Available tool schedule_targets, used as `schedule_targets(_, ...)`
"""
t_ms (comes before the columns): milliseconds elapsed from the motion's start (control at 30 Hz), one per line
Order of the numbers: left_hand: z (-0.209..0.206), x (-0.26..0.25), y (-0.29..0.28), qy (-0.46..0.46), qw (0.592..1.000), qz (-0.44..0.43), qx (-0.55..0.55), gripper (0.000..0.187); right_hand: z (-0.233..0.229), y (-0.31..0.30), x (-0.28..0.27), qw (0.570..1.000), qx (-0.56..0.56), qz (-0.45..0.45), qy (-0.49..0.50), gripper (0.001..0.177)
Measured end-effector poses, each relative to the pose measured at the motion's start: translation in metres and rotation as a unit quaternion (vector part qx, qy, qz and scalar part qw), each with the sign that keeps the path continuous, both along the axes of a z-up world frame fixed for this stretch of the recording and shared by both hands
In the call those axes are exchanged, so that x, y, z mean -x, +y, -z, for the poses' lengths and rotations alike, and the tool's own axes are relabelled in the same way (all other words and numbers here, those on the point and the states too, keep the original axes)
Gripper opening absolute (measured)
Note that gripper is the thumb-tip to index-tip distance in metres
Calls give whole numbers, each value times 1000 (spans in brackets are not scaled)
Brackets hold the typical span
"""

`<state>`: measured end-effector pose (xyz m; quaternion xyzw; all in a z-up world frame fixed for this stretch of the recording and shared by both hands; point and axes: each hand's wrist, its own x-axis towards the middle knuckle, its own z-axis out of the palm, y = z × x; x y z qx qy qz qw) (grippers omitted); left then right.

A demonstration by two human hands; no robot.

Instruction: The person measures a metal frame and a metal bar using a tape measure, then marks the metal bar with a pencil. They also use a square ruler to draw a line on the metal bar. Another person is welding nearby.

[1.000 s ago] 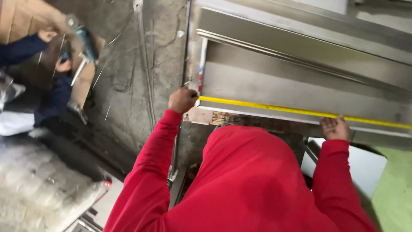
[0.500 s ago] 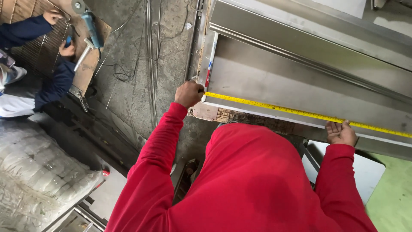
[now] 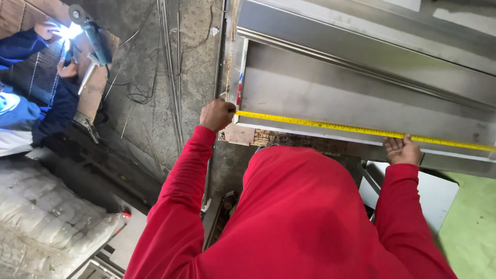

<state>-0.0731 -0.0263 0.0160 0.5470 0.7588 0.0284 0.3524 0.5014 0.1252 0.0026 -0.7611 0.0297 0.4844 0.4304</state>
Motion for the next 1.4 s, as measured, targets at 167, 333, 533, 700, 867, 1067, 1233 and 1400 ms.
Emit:
schedule_targets(167,6,-3,0,-1,1000,1,10,23,2,-2,-3,1000,-1,-6,2,16)
schedule_targets(333,4,5,-4,-7,1000,13,25,23,53,-1,-38,1000,-5,16,-2,13)
schedule_targets(533,20,5,-4,22,996,36,77,34,122,-3,-89,986,-93,22,135,24)
schedule_targets(700,23,9,-7,72,995,16,72,25,59,-2,-35,994,-55,-14,95,27)
schedule_targets(867,14,6,-7,65,995,4,73,26,30,-6,-19,993,-62,-17,99,28)
schedule_targets(1067,19,7,-5,67,995,10,72,26,19,-8,-14,993,-62,-12,102,28)
schedule_targets(1233,28,6,-6,74,995,8,65,25,27,-5,-21,992,-62,-12,105,24)
schedule_targets(1400,14,6,-9,37,998,11,48,32,90,1,-63,987,-60,-10,148,22)
